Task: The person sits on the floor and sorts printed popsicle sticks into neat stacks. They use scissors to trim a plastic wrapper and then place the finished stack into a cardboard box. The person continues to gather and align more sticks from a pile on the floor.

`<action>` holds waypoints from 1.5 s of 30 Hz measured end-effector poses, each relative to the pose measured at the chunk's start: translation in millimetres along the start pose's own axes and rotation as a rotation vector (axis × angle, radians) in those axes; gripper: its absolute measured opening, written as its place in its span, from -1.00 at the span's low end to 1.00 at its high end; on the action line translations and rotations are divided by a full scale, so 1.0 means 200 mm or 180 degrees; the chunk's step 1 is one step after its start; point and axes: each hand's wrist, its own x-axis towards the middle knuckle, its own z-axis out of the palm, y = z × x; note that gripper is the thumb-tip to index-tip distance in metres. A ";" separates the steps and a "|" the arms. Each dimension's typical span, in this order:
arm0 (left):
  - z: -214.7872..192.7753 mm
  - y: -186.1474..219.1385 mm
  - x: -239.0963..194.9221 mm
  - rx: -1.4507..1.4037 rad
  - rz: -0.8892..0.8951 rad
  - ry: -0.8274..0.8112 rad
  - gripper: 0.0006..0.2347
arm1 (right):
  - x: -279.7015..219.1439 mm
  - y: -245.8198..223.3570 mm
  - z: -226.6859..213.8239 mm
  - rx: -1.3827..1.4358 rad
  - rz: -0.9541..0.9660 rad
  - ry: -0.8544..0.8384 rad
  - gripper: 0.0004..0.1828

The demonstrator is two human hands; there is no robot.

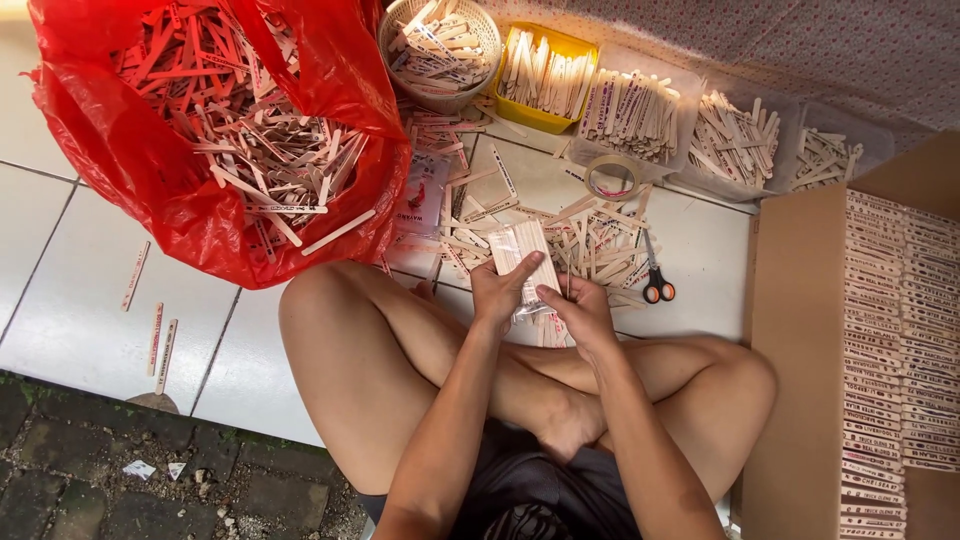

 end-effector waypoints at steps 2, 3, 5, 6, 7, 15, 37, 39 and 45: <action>-0.02 -0.03 0.02 0.0049 0.0002 -0.0015 -0.70 | 0.03 0.06 -0.03 -0.0012 0.0022 -0.0021 -0.68; -0.02 -0.05 0.02 0.0115 -0.0013 -0.0044 -0.68 | 0.05 0.10 -0.06 -0.0014 0.0058 -0.0019 -0.68; -0.01 -0.02 -0.02 0.0279 0.0032 -0.0113 -0.70 | 0.05 0.11 -0.09 -0.0125 -0.0015 0.0016 -0.69; 0.00 0.00 -0.04 0.0449 0.0070 -0.0181 -0.72 | 0.05 0.12 -0.10 -0.0233 -0.0078 0.0055 -0.70; -0.03 -0.10 0.02 0.0449 0.0064 -0.0180 -0.72 | 0.02 0.09 -0.08 -0.0235 -0.0072 0.0056 -0.70; 0.05 0.03 -0.09 0.0427 -0.0430 -0.0220 -0.50 | 0.01 0.20 -0.10 0.1035 0.0234 -0.0429 -0.84; -0.01 0.01 0.02 -0.0549 -0.0738 0.1245 -0.26 | -0.32 0.29 0.12 0.1074 0.0315 0.0844 -0.68; 0.01 0.03 0.01 -0.0574 -0.0720 0.1257 -0.23 | -0.29 0.37 0.09 -0.0177 -0.0784 0.1069 -0.75; -0.02 -0.02 0.01 -0.0528 -0.0717 0.1264 -0.24 | -0.31 0.23 0.13 -0.1339 -0.1425 0.1302 -0.74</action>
